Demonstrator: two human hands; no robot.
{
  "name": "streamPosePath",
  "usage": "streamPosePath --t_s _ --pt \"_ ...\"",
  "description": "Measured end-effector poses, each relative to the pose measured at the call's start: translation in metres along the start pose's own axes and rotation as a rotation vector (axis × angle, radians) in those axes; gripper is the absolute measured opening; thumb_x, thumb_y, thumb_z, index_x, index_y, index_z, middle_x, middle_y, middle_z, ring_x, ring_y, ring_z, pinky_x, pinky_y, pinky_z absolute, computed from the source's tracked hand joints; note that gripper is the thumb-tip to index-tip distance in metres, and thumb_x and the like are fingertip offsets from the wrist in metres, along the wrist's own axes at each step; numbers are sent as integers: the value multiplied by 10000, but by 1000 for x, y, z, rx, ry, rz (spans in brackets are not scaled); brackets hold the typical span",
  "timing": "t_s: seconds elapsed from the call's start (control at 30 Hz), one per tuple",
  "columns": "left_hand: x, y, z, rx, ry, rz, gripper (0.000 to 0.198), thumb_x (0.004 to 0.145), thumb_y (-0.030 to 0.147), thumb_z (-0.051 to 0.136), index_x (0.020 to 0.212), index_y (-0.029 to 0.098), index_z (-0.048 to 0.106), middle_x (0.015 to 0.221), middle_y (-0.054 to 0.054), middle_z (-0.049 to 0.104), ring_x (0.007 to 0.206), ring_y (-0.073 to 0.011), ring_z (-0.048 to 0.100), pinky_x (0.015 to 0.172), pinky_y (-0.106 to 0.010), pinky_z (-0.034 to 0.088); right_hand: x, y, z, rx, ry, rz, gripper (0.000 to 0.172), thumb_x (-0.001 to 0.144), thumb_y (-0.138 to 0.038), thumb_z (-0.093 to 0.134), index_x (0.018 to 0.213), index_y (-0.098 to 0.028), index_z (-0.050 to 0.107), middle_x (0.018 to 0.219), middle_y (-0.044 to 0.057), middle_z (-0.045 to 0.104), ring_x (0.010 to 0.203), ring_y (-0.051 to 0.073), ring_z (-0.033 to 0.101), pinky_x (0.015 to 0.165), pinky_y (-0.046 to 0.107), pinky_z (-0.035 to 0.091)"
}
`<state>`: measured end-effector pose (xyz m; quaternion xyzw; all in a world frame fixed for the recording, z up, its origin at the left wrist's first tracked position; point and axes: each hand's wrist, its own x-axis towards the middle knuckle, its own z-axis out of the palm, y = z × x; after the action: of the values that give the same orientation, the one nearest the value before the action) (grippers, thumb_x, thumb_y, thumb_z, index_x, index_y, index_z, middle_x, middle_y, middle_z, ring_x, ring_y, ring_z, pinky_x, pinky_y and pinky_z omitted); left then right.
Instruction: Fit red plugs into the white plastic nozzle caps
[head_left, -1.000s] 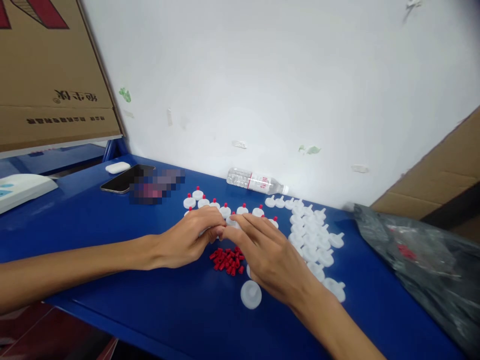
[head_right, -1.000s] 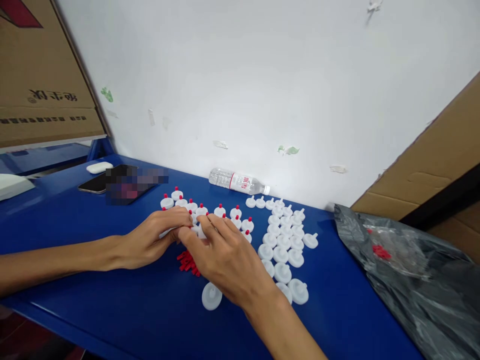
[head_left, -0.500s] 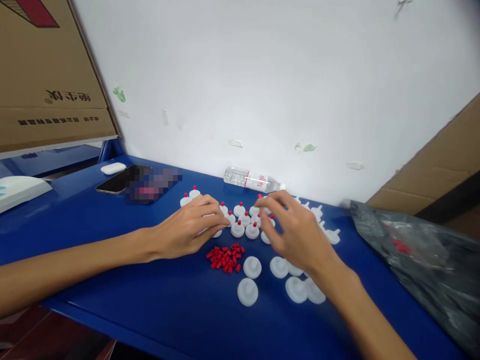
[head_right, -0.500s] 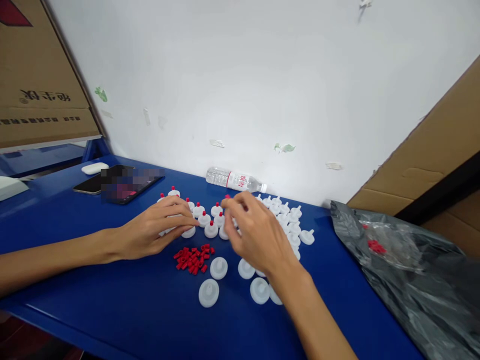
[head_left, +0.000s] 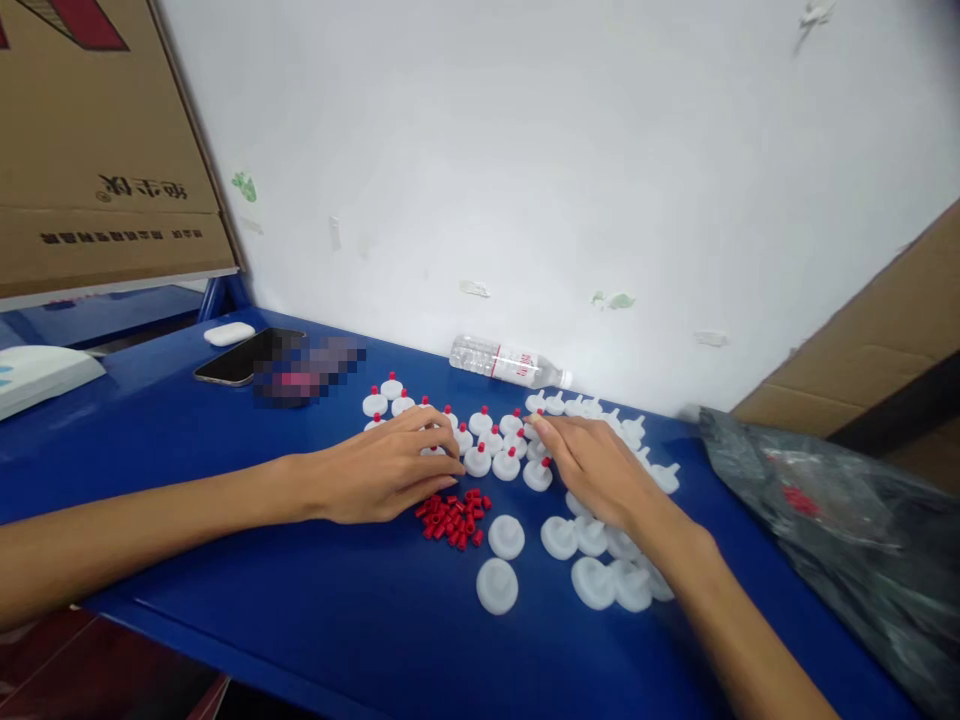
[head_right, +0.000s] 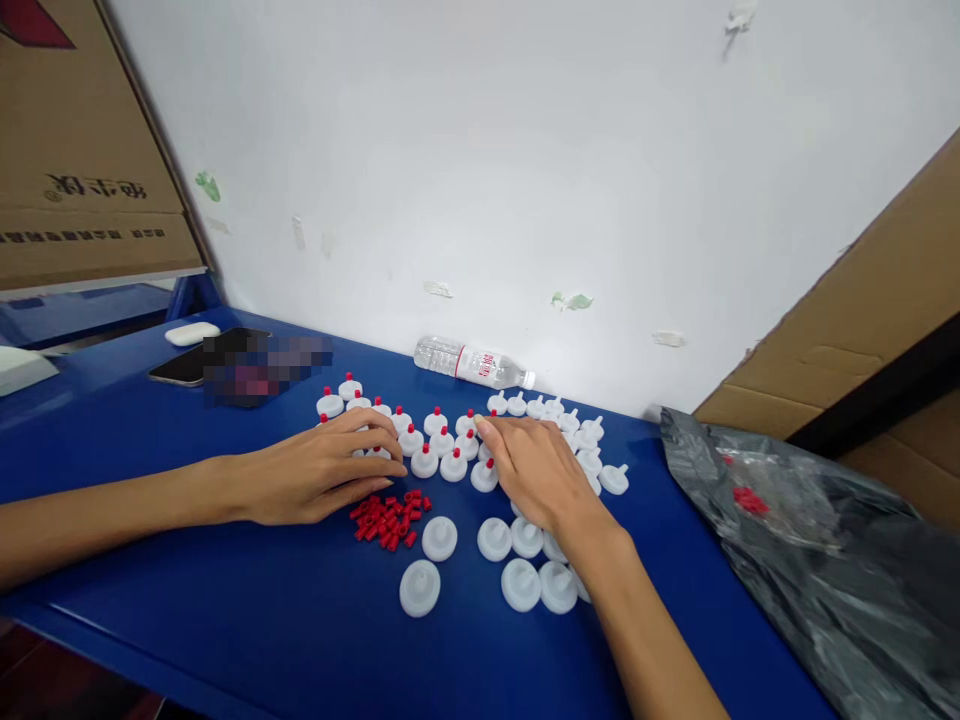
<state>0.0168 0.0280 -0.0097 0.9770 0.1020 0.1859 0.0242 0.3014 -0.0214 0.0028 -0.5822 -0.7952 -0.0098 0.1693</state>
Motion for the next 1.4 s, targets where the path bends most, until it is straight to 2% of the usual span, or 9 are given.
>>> streamPosePath --t_s 0.13,0.37,0.53,0.77,0.97,1.1,1.2,1.3,1.4 --pt "1 1 -1 -10 5 4 239 1022 179 512 1217 171 649 1110 -109 660 1137 -271 521 980 -413 463 0 1 -3 -10 25 17 507 1086 -439 209 888 -235 630 873 37 720 845 229 664 767 339 417" --pt "3 8 -5 -21 29 28 242 1003 164 522 1211 169 646 1107 -109 665 1107 -266 539 978 -413 463 1 1 -2 -54 47 46 522 1079 -464 213 819 -230 599 820 49 677 781 226 630 716 340 398" --pt "2 14 -11 -49 -62 58 307 991 171 501 1274 162 619 1178 -129 648 1147 -291 523 1002 -453 451 1 2 0 -27 15 40 554 1081 -480 206 748 -229 571 787 45 684 767 218 648 728 342 404" --pt "2 17 -15 -62 -123 74 399 972 218 519 1364 180 576 1292 -144 605 1230 -333 496 1063 -497 422 2 3 2 -36 -3 35 553 1083 -464 210 742 -230 578 785 31 702 776 216 663 757 345 413" --pt "1 17 -15 -53 -144 61 388 981 226 509 1359 193 593 1316 -137 587 1242 -336 479 1055 -508 416 2 7 -8 -107 133 117 551 1076 -446 213 805 -220 635 874 84 730 858 268 667 791 382 408" --pt "1 15 -13 -40 -129 65 357 977 219 519 1317 185 624 1285 -141 601 1222 -335 490 1039 -503 421 1 12 -12 -161 215 198 556 1079 -421 204 876 -215 679 986 94 752 982 279 676 883 394 417" --pt "1 14 -14 -29 -120 61 324 977 215 526 1276 180 646 1251 -142 616 1211 -332 495 1024 -487 433 1 14 -11 -221 155 250 547 1082 -403 198 924 -208 685 1036 103 748 1040 291 665 863 391 425" --pt "1 13 -14 -19 -107 56 301 970 214 544 1246 182 659 1224 -139 629 1200 -329 503 1015 -476 439 -1 18 -5 -263 94 267 545 1081 -399 220 882 -195 683 979 117 745 992 296 675 806 386 429" --pt "1 12 -14 -10 -112 52 288 972 213 544 1232 175 663 1218 -140 630 1199 -329 503 1026 -482 429 -3 21 2 -286 62 267 540 1081 -403 245 846 -191 684 936 113 746 963 292 683 809 391 430"
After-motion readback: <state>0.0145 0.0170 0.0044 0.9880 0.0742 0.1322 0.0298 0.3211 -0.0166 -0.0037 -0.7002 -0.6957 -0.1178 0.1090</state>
